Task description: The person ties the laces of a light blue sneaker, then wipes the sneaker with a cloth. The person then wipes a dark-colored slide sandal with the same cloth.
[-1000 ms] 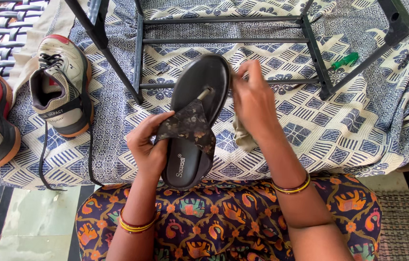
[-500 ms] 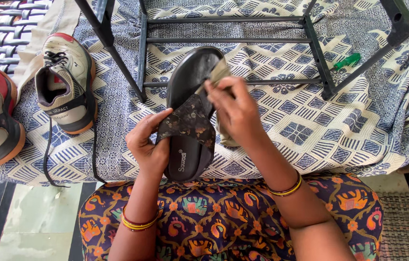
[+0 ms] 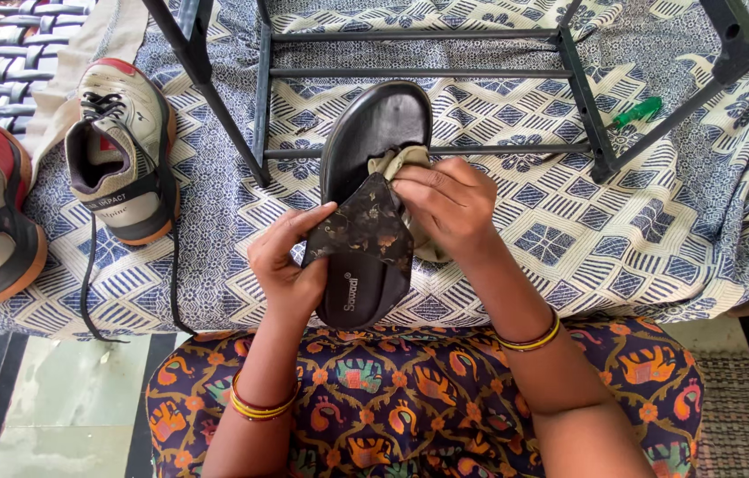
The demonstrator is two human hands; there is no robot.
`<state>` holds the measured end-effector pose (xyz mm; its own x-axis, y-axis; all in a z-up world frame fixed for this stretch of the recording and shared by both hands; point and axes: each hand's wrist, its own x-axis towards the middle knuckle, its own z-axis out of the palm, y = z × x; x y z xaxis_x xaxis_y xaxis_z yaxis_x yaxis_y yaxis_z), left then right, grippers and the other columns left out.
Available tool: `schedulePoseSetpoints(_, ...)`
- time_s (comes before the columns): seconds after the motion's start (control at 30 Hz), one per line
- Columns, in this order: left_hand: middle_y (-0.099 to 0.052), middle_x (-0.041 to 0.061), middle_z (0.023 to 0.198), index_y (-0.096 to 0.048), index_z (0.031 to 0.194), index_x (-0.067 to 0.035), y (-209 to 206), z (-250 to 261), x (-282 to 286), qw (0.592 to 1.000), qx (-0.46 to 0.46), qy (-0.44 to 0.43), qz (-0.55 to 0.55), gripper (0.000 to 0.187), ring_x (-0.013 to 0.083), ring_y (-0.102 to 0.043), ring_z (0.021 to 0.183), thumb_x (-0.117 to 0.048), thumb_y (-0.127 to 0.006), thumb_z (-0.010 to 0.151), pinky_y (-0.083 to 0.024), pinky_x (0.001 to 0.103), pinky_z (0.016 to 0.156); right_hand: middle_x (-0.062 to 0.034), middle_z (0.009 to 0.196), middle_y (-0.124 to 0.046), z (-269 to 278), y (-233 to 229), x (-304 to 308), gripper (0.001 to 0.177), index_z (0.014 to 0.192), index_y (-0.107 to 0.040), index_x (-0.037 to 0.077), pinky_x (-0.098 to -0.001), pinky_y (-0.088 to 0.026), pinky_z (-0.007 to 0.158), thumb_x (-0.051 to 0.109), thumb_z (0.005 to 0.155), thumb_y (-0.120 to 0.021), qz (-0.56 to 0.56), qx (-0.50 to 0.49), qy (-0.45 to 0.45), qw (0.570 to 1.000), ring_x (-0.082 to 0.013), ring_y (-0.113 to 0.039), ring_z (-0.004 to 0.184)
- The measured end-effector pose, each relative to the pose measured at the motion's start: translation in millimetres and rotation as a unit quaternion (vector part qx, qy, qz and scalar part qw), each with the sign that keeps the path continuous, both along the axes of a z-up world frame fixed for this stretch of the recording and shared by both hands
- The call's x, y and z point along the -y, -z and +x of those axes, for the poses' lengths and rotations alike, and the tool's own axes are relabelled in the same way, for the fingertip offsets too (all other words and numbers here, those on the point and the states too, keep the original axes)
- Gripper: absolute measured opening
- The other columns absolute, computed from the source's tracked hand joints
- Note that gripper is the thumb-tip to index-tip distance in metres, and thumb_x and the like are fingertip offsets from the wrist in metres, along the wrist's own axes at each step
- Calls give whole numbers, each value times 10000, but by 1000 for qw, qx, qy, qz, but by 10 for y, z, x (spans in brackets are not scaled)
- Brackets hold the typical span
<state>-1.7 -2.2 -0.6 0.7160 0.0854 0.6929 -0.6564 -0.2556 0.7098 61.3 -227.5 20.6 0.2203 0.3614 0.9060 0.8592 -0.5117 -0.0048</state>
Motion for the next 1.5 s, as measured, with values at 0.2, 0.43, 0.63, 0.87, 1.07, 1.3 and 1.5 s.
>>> schedulePoseSetpoints(0.2,-677,83,882,-729,1159,40,-1,7,-42,999,-23,-13,-41,354,113,-656,810,138,-636,832,-532,231,778,-96,943,-666,-43,74,-148,340,1126,-637,59,-319,-585,732,-73,832,-747,27,-229,-156,960,-194,-693,853)
schedulePoseSetpoints(0.43,-649,53,834,-741,1145,37,87,23,66,1000,-6,-12,-10,371,98,-628,772,136,-672,795,-506,221,747,-85,953,-756,-21,53,-42,315,1040,-605,41,-288,-493,560,-48,868,-853,48,-83,-31,995,-156,-673,709)
schedulePoseSetpoints(0.63,-719,74,1046,-695,1205,72,195,87,-59,985,-36,-11,-167,338,110,-687,953,163,-594,895,-537,230,893,-61,912,-711,-25,140,-148,163,996,-617,28,-294,-561,679,-48,912,-734,46,-311,-148,938,-163,-728,786)
schedulePoseSetpoints(0.87,-737,87,1014,-677,1240,67,302,211,-249,958,-84,-3,-276,327,112,-684,837,147,-535,957,-551,239,806,-18,888,-751,46,-6,92,115,998,-705,64,-231,-536,625,-5,920,-756,-45,-360,-46,931,-75,-685,728)
schedulePoseSetpoints(1.07,-733,92,1092,-674,1235,61,529,370,27,963,-189,61,-181,395,109,-673,869,108,-535,868,-554,251,770,-26,900,-721,-30,-88,-21,97,1045,-666,47,-235,-450,608,0,1003,-741,166,-334,-85,924,-80,-607,693)
schedulePoseSetpoints(1.3,-687,151,1260,-640,1294,20,624,333,6,981,-172,47,75,386,244,-648,1156,-98,-660,927,-516,371,993,-114,1009,-734,-111,185,-490,106,1064,-711,76,-398,-555,800,103,964,-688,-25,-300,-109,947,-296,-713,915)
schedulePoseSetpoints(1.5,-548,137,1460,-581,1388,-59,353,-592,-439,967,-213,-2,143,393,309,-588,1328,-218,-629,1032,-511,387,1038,-99,1042,-735,-91,362,-547,97,1034,-723,92,-413,-556,815,114,959,-665,-44,-312,-114,942,-318,-717,961)
